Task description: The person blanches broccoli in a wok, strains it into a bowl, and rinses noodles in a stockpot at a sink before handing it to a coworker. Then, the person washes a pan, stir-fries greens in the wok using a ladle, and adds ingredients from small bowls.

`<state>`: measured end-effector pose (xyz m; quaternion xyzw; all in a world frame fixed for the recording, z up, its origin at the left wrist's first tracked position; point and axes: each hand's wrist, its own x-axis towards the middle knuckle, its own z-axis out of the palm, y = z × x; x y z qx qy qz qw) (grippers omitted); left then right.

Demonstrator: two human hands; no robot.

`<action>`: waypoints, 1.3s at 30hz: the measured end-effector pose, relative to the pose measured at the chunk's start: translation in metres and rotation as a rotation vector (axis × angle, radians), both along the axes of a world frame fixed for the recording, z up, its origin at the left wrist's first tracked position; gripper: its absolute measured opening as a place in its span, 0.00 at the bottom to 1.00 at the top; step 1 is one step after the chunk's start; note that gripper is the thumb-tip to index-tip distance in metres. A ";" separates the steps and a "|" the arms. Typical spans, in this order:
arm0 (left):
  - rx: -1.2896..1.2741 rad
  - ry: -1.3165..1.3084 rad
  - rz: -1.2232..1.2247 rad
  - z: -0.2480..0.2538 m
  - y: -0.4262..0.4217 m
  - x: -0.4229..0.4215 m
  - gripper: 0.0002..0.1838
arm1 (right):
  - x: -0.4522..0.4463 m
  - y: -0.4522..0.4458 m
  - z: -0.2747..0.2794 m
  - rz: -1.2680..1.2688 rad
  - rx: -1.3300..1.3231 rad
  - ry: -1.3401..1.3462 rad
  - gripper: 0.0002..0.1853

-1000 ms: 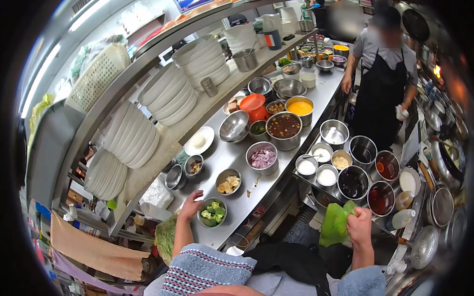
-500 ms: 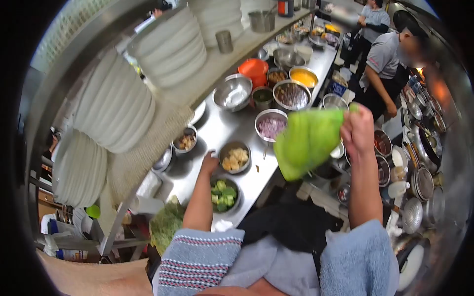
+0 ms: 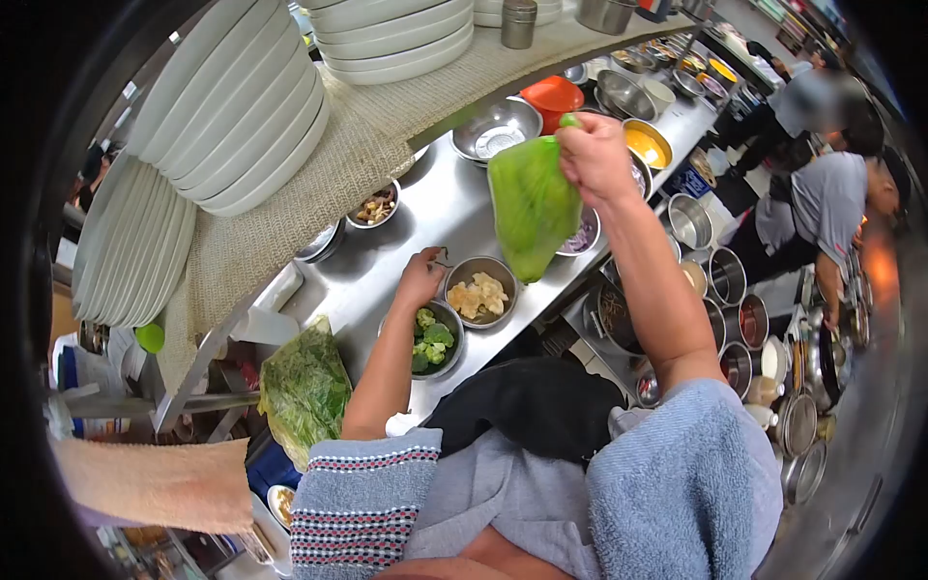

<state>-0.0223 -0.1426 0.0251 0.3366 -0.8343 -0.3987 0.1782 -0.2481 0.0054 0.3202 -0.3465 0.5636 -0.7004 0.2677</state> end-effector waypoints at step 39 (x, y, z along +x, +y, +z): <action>0.091 -0.455 -0.356 0.063 0.065 -0.002 0.25 | 0.035 0.153 -0.178 0.169 0.761 0.060 0.08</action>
